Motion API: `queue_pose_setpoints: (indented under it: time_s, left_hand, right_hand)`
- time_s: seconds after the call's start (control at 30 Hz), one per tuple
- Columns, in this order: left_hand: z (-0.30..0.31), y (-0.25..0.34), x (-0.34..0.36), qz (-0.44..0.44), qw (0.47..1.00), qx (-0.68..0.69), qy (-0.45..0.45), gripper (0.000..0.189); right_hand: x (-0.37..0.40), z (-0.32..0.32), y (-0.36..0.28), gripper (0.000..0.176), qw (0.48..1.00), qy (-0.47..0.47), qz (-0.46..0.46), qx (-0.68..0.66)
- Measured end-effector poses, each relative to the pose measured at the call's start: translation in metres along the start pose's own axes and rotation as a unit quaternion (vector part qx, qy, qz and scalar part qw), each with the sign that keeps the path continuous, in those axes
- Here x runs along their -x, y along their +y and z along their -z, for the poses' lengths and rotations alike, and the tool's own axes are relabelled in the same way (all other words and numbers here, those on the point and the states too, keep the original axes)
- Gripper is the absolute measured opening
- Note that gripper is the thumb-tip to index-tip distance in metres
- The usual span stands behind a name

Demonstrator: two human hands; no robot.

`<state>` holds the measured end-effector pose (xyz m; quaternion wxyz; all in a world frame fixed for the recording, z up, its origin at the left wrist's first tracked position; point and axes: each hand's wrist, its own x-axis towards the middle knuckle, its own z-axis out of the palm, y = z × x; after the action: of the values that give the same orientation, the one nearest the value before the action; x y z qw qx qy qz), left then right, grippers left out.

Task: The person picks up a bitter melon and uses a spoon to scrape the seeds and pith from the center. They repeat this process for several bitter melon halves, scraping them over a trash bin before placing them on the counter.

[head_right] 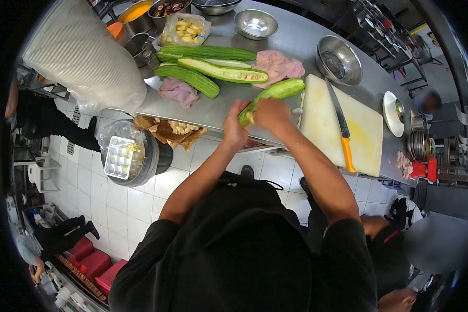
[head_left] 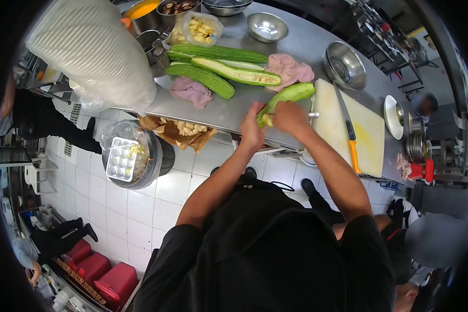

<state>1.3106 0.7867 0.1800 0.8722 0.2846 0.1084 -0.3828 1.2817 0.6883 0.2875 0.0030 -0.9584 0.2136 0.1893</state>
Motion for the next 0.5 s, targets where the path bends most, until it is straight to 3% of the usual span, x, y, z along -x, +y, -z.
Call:
queue_pose_setpoints:
  time_s: [0.07, 0.17, 0.3, 0.4, 0.5]
  left_hand:
    - [-0.003, 0.003, 0.006, -0.017, 0.999, -0.044, 0.013, 0.057]
    - [0.004, -0.002, -0.001, -0.012, 0.999, 0.043, -0.002, 0.049]
    - [0.002, -0.010, -0.002, -0.041, 0.999, 0.032, 0.000, 0.047]
    - [0.001, -0.012, -0.001, -0.048, 0.999, 0.016, 0.001, 0.047]
    - [0.001, -0.016, -0.004, -0.056, 0.998, 0.003, 0.003, 0.048]
  right_hand:
    - [-0.008, 0.011, 0.014, 0.021, 0.999, 0.044, -0.006, 0.008]
    - [-0.027, 0.006, 0.021, 0.023, 0.996, 0.073, 0.004, 0.044]
    - [-0.018, -0.003, 0.007, 0.020, 0.990, 0.100, 0.034, 0.088]
    - [-0.009, 0.003, 0.005, 0.018, 0.997, 0.044, 0.002, 0.071]
    - [-0.001, -0.005, -0.002, 0.017, 0.993, 0.076, 0.043, 0.082]
